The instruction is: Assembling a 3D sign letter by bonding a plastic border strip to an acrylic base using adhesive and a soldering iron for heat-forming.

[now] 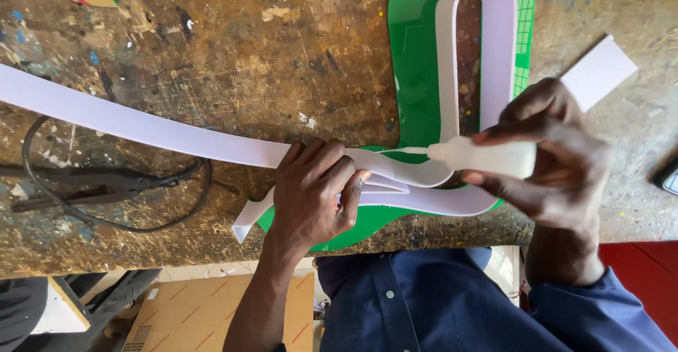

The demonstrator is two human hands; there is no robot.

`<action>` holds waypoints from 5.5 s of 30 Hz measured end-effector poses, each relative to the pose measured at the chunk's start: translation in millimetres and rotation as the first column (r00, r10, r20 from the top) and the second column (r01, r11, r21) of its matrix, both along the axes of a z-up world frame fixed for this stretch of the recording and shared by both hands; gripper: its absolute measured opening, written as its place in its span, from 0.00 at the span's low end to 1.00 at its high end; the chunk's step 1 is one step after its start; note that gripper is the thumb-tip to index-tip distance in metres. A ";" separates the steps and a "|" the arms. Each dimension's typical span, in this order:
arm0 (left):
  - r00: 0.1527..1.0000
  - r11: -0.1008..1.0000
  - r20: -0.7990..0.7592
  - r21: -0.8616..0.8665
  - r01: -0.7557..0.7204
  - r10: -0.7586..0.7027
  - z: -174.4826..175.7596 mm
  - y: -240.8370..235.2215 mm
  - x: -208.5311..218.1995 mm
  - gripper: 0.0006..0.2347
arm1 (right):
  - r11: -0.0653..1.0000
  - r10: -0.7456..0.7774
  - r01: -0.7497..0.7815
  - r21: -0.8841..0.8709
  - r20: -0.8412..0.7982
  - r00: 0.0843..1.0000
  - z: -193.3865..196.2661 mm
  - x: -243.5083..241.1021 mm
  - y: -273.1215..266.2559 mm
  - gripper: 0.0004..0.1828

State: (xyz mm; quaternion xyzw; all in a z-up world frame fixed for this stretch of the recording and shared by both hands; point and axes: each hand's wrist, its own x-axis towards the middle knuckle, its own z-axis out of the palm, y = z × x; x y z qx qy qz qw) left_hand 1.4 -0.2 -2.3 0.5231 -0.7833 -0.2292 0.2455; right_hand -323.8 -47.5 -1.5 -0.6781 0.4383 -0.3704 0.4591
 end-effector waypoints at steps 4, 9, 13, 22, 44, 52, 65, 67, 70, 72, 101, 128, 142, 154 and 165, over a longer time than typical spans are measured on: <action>1.000 1.000 0.011 -0.014 0.009 -0.009 1.5 -0.9 0.5 0.09 | 0.982 0.179 -0.185 -0.028 -0.153 0.972 17.6 23.7 -13.0 0.23; 1.000 1.000 -0.004 -0.006 0.007 -0.007 2.5 -2.2 -0.3 0.10 | 0.938 0.226 -0.287 -0.192 -0.287 0.931 10.6 38.2 -16.8 0.16; 1.000 1.000 0.010 0.002 0.012 -0.012 0.7 0.0 0.2 0.11 | 0.927 0.242 -0.312 -0.207 -0.305 0.921 16.7 50.7 -20.2 0.16; 1.000 1.000 -0.003 0.014 -0.004 0.004 -0.6 1.4 0.1 0.12 | 0.915 0.269 -0.348 -0.204 -0.336 0.903 19.3 58.2 -25.7 0.12; 1.000 1.000 -0.013 0.000 0.008 -0.008 0.6 -0.7 0.4 0.10 | 0.917 0.295 -0.369 -0.153 -0.363 0.884 23.0 49.0 -25.6 0.16; 1.000 1.000 -0.019 0.001 0.005 -0.005 7.2 -6.0 -0.3 0.12 | 0.923 0.266 -0.338 -0.186 -0.325 0.907 19.6 61.0 -29.2 0.16; 0.999 1.000 -0.043 -0.019 -0.016 0.015 7.6 -5.7 -2.7 0.13 | 0.997 0.034 -0.019 0.073 -0.216 0.976 28.3 10.9 -11.2 0.22; 0.999 0.999 -0.039 -0.031 -0.018 0.016 8.5 -5.0 -2.0 0.12 | 0.987 -0.119 0.133 0.086 -0.156 0.981 17.4 -10.3 -0.1 0.26; 0.999 0.998 -0.044 -0.055 0.006 -0.008 7.0 -3.1 -0.2 0.12 | 0.966 -0.246 0.243 0.089 0.023 0.969 -5.5 -32.2 13.1 0.25; 0.999 0.999 -0.031 -0.053 0.009 -0.011 2.6 -0.4 0.4 0.14 | 0.977 -0.195 0.188 0.097 0.071 0.978 -4.5 -28.4 20.6 0.23; 0.983 0.993 -0.177 -0.090 -0.071 0.054 6.3 0.6 -5.7 0.05 | 0.873 -0.304 0.087 -0.481 -0.395 0.867 -84.2 -83.3 -89.1 0.23; 0.989 0.986 -0.086 -0.111 -0.127 0.118 6.3 2.7 16.7 0.06 | 0.918 0.206 -0.342 -0.200 -0.497 0.843 -7.9 73.1 18.5 0.09; 0.993 0.994 -0.071 -0.053 -0.097 0.093 5.2 5.8 19.5 0.07 | 0.920 0.232 -0.354 -0.167 -0.498 0.836 -5.8 73.9 17.8 0.08; 0.991 0.994 -0.089 -0.027 -0.103 0.100 4.4 9.1 19.3 0.07 | 0.922 0.235 -0.354 -0.160 -0.495 0.836 -7.0 74.1 18.3 0.08; 0.988 0.998 -0.136 -0.003 -0.070 0.069 3.5 8.4 19.4 0.06 | 0.927 0.248 -0.351 -0.132 -0.487 0.837 -3.7 76.7 16.9 0.11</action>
